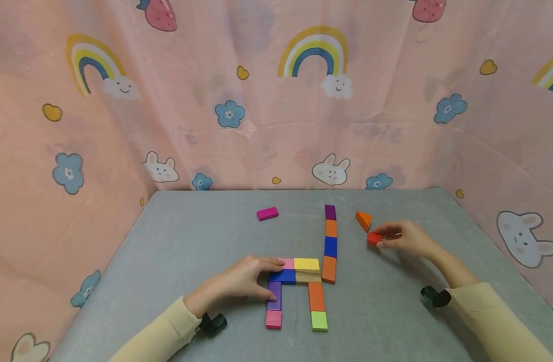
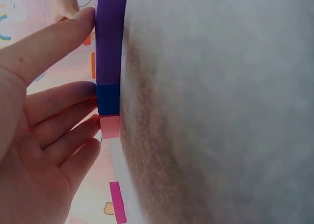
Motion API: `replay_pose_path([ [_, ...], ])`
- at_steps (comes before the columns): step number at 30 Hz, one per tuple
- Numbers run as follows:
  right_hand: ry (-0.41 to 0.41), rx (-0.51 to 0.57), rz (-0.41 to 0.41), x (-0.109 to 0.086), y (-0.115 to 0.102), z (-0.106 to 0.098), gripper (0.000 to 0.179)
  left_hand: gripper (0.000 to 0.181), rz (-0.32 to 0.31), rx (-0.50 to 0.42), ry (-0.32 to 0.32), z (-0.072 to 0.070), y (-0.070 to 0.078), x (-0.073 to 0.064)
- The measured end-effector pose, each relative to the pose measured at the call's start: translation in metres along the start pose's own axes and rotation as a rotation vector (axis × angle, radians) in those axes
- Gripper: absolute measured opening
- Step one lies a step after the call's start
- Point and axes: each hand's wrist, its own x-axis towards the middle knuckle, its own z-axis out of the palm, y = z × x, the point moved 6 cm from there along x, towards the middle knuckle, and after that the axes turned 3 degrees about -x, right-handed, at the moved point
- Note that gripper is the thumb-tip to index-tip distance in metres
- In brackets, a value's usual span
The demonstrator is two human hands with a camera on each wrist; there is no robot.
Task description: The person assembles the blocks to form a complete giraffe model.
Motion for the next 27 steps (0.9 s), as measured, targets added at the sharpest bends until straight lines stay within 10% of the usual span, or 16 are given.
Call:
replay_pose_path([
  [27,-0.016,0.044,0.081,0.125,-0.017,0.013,0.037,0.064,-0.004,0.004,-0.005,-0.001,-0.002,0.000],
])
